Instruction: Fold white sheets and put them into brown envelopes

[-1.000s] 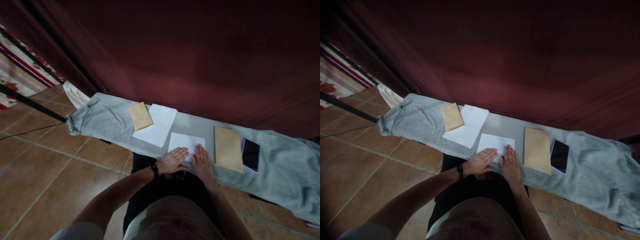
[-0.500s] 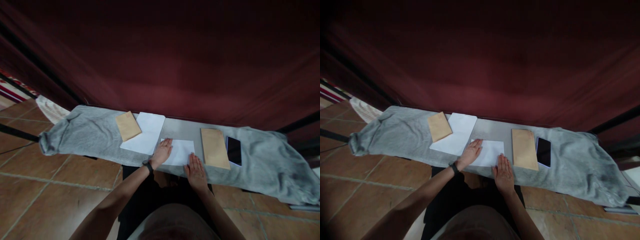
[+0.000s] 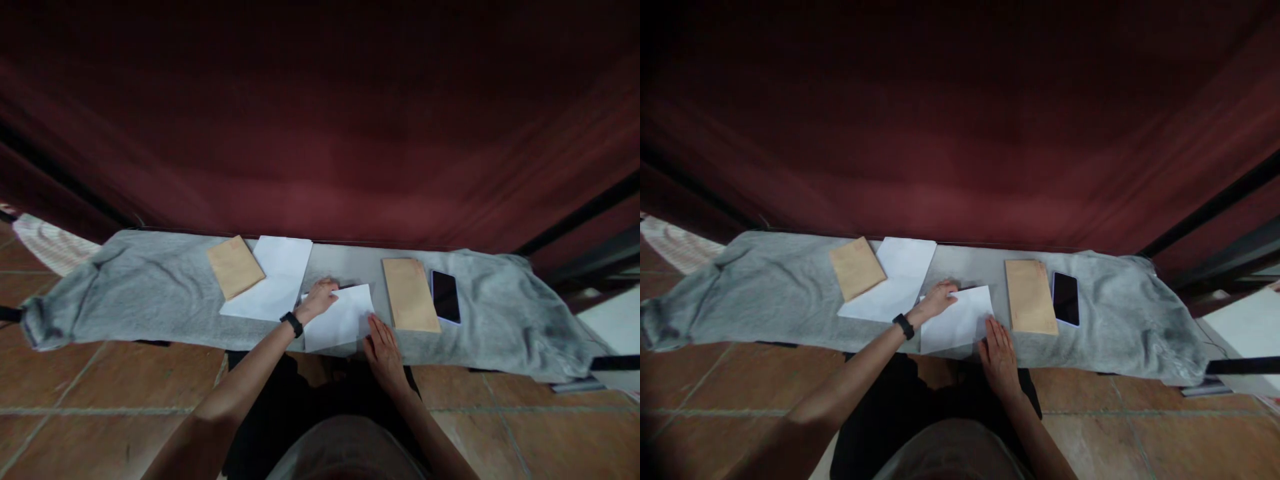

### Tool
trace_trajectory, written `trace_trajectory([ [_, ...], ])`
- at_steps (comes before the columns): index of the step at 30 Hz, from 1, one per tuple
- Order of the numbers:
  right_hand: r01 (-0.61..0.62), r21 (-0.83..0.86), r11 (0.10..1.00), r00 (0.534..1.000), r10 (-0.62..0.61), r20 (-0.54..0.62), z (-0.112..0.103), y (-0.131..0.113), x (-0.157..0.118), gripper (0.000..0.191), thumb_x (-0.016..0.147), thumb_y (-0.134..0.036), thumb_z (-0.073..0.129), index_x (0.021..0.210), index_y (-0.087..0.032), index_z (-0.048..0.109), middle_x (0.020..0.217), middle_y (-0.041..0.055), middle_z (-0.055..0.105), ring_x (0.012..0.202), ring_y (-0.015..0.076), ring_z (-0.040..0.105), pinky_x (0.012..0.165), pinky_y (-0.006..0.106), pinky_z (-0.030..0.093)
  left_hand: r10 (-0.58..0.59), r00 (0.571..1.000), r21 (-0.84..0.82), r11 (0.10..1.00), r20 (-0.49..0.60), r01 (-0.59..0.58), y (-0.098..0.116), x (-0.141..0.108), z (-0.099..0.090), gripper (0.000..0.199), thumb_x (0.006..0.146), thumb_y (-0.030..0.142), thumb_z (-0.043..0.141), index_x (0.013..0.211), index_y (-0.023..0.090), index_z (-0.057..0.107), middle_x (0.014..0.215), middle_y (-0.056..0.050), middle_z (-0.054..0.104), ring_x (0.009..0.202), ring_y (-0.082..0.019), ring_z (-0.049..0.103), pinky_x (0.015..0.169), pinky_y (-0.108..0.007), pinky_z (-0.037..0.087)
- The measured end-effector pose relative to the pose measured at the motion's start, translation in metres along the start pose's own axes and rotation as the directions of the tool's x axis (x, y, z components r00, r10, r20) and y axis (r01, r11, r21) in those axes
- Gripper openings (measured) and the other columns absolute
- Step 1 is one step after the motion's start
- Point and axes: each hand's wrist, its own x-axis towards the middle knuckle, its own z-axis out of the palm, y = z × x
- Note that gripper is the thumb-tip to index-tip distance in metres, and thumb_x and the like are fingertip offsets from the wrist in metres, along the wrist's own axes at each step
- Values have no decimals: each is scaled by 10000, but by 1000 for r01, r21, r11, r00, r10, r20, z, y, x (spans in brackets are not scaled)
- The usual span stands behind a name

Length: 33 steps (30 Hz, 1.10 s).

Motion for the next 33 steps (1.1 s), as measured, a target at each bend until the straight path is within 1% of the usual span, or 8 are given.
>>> trace_trajectory([
  [5,-257,434,864,945,318,-74,-14,0,17,702,972,-487,543,1582,-232,305,1587,132,419,1424,277,455,1104,466,471,95,995,-173,980,-13,-95,11,-12,-24,121,914,225,580,958,189,687,935,-19,724,905,-193,676,838,-290,515],
  [9,-343,689,638,876,483,-11,-47,-10,47,605,900,-519,644,1415,-213,562,1263,106,704,1109,267,683,970,438,553,195,961,-385,886,-195,-258,34,-16,-55,138,935,298,588,970,199,678,1068,-61,736,1089,-228,664,1014,-369,478],
  [11,-325,703,633,876,482,-29,-66,-19,61,427,900,-508,644,1171,-189,730,1043,81,772,991,268,714,933,433,562,262,925,-367,861,-275,-353,45,-17,-70,123,951,292,573,954,214,667,1115,-59,737,1254,-237,597,1170,-446,342],
  [15,-36,522,852,964,167,-206,-94,-31,75,295,947,-387,580,1140,-260,763,1227,61,734,1216,274,632,1088,483,476,360,874,-180,884,-327,-432,47,-23,-82,204,960,163,478,940,234,668,1211,-29,724,1412,-218,462,1247,-532,176],
  [18,119,332,936,987,-75,-143,-90,-27,66,352,956,-271,510,1230,-301,729,1313,38,695,1299,256,582,1134,503,447,333,895,-48,931,-298,-362,30,-37,-66,342,908,39,426,941,243,699,1252,-22,714,1407,-206,460,1219,-520,263],
  [23,180,194,964,980,-193,51,-49,-7,25,542,889,-83,437,1312,-325,675,1330,14,687,1289,218,596,1097,468,511,298,949,-56,951,-100,-305,-8,-78,-9,361,866,28,528,1058,259,728,1335,-35,676,1368,-215,503,1142,-456,426],
  [26,228,155,961,955,-252,159,-29,0,4,656,821,-17,439,1366,-327,630,1386,5,651,1313,208,579,1121,478,496,293,949,-75,950,-112,-302,-21,-100,18,392,881,33,525,1145,248,719,1331,-50,680,1322,-202,550,1129,-436,450],
  [33,243,77,967,947,-254,198,-19,6,4,750,778,59,377,1413,-279,588,1465,34,586,1370,196,525,1176,491,433,386,922,-3,922,4,-386,-21,-120,20,617,805,-18,546,1343,276,618,1462,-41,587,1406,-182,482,1199,-445,369],
])
